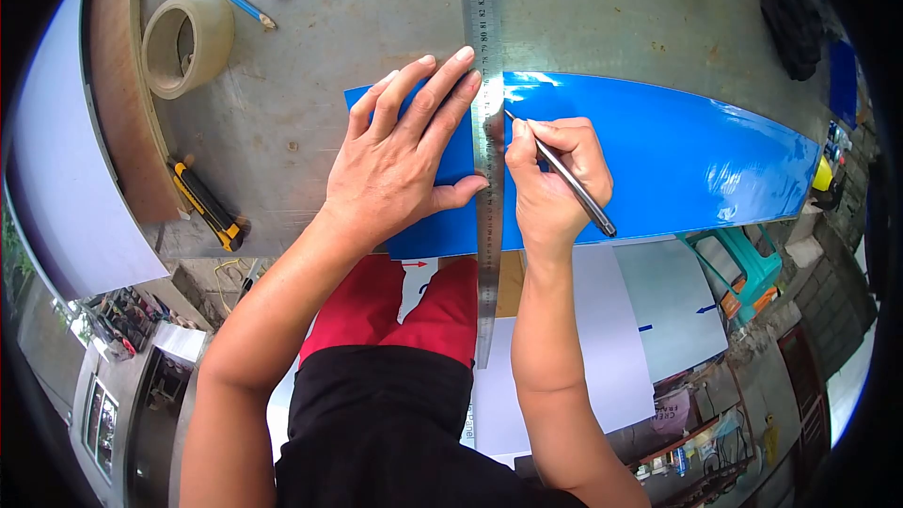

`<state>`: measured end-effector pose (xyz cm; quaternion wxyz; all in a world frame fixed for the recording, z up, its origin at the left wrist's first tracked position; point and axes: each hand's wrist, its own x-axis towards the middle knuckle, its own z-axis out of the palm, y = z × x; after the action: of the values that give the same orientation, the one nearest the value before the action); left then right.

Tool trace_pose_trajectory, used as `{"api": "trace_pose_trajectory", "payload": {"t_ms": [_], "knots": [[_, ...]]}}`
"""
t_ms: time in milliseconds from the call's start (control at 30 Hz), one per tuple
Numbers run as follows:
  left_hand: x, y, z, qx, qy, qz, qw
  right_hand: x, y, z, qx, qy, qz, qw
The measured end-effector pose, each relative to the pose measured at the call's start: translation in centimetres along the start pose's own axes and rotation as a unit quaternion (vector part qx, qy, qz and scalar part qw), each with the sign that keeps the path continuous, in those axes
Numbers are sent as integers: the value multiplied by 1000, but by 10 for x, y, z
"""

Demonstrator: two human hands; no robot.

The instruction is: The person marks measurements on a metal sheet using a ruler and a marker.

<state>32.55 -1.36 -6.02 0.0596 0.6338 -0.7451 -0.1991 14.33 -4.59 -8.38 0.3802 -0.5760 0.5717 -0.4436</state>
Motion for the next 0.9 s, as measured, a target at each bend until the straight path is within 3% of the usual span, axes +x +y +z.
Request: {"api": "trace_pose_trajectory", "payload": {"t_ms": [900], "knots": [[1,0,1,4,13,6,1000,0,-2,0,-15,-18,-34,999]]}}
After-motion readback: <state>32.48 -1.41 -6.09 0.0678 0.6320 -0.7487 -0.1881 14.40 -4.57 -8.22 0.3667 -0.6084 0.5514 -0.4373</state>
